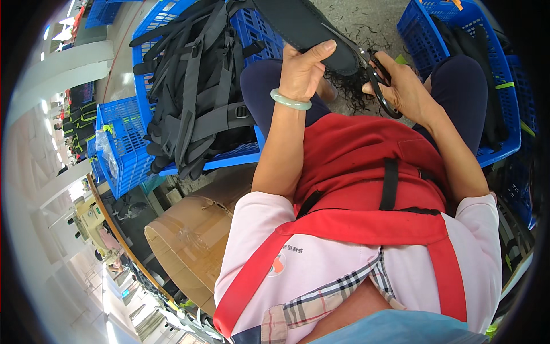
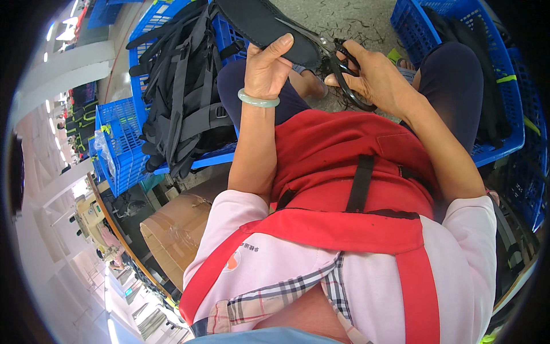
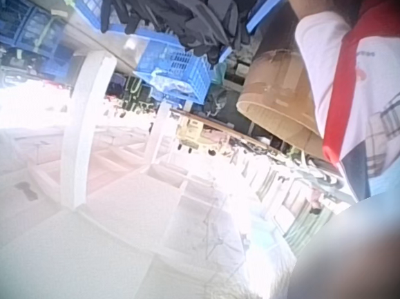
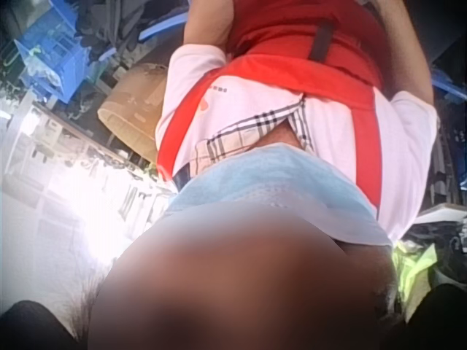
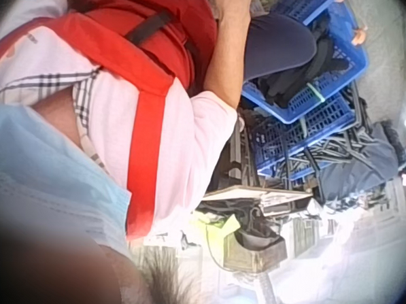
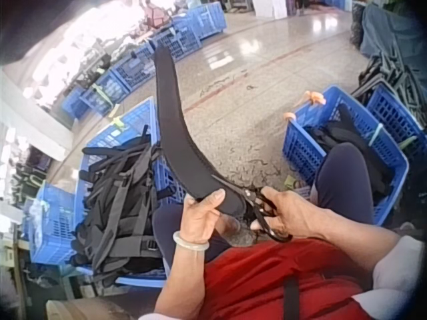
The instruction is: Trim excess material from black straps using scissors.
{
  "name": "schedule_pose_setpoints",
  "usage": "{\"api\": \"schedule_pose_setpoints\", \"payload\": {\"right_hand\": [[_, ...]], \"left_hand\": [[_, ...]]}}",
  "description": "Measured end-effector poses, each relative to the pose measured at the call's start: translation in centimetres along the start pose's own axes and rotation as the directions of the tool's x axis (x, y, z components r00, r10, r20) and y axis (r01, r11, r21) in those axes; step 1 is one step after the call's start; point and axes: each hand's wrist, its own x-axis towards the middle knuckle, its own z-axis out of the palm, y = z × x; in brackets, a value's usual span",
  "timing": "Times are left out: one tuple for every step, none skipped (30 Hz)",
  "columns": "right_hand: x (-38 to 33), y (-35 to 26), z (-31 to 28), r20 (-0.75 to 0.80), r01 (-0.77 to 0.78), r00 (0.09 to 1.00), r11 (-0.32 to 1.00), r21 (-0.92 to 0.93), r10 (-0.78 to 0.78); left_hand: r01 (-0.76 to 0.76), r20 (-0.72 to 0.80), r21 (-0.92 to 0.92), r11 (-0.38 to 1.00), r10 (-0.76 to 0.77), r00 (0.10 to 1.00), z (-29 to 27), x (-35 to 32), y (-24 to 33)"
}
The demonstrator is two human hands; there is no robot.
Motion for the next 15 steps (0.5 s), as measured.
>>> {"api": "schedule_pose_setpoints", "payload": {"right_hand": [[0.0, -0.2, -0.1, -0.004, 0.005, 1.000, 1.000, 0.006, -0.005], [0.0, 0.0, 0.0, -0.004, 0.004, 1.000, 1.000, 0.004, -0.004], [0.1, 0.5, 0.2, -0.003, 0.007, 1.000, 1.000, 0.014, -0.007], [0.1, 0.9, 0.2, -0.001, 0.010, 1.000, 1.000, 0.024, -0.010], [0.1, 1.1, 0.1, -0.001, 0.011, 1.000, 1.000, 0.023, -0.011], [0.0, 1.3, 0.0, -0.011, 0.032, 0.999, 0.999, 0.013, -0.032], [0.0, 1.3, 0.0, -0.021, 0.053, 0.998, 0.999, 0.004, -0.053], [-0.2, 1.2, -0.3, -0.020, 0.053, 0.998, 0.999, 0.003, -0.053], [-0.4, 0.7, -0.7, 0.001, 0.056, 0.998, 0.998, -0.025, -0.056], [-0.5, 0.4, -0.8, 0.022, 0.060, 0.998, 0.997, -0.053, -0.059], [-0.6, 0.5, -0.7, 0.024, 0.061, 0.998, 0.997, -0.052, -0.060], [-0.8, 0.7, -0.8, 0.018, 0.072, 0.997, 0.996, -0.043, -0.071], [-0.8, 0.8, -0.8, 0.011, 0.083, 0.997, 0.996, -0.033, -0.083], [-0.8, 0.7, -0.7, 0.010, 0.083, 0.997, 0.996, -0.034, -0.083], [-0.8, 0.4, -0.5, 0.007, 0.099, 0.995, 0.995, -0.024, -0.099]], "left_hand": [[0.001, -0.015, -0.009, 1.000, -0.001, 1.000, 0.0, 0.0, 0.0], [0.001, -0.013, -0.011, 1.000, -0.001, 1.000, 0.0, 0.0, 0.0], [-0.004, 0.000, -0.003, 1.000, 0.004, 1.000, -0.1, 0.0, 0.1], [-0.007, 0.014, 0.005, 1.000, 0.007, 1.000, -0.1, 0.0, 0.1], [-0.009, 0.015, 0.005, 1.000, 0.009, 1.000, -0.1, 0.0, 0.0], [-0.003, 0.024, 0.012, 1.000, 0.002, 1.000, -0.1, -0.1, 0.0], [0.004, 0.034, 0.020, 1.000, -0.005, 0.999, 0.0, -0.1, 0.0], [0.004, 0.033, 0.019, 1.000, -0.004, 0.999, 0.0, -0.1, -0.1], [-0.006, 0.032, 0.013, 1.000, 0.006, 0.999, 0.1, -0.2, 0.0], [-0.016, 0.030, 0.006, 1.000, 0.016, 0.999, 0.2, -0.2, 0.0], [-0.017, 0.028, 0.008, 1.000, 0.016, 0.999, 0.1, -0.3, 0.1], [-0.011, 0.024, -0.005, 1.000, 0.011, 1.000, 0.2, -0.4, 0.2], [-0.006, 0.019, -0.018, 1.000, 0.006, 1.000, 0.2, -0.4, 0.3], [-0.006, 0.020, -0.018, 1.000, 0.006, 1.000, 0.2, -0.4, 0.3], [-0.010, 0.009, -0.018, 1.000, 0.010, 1.000, 0.3, -0.5, 0.3]]}}
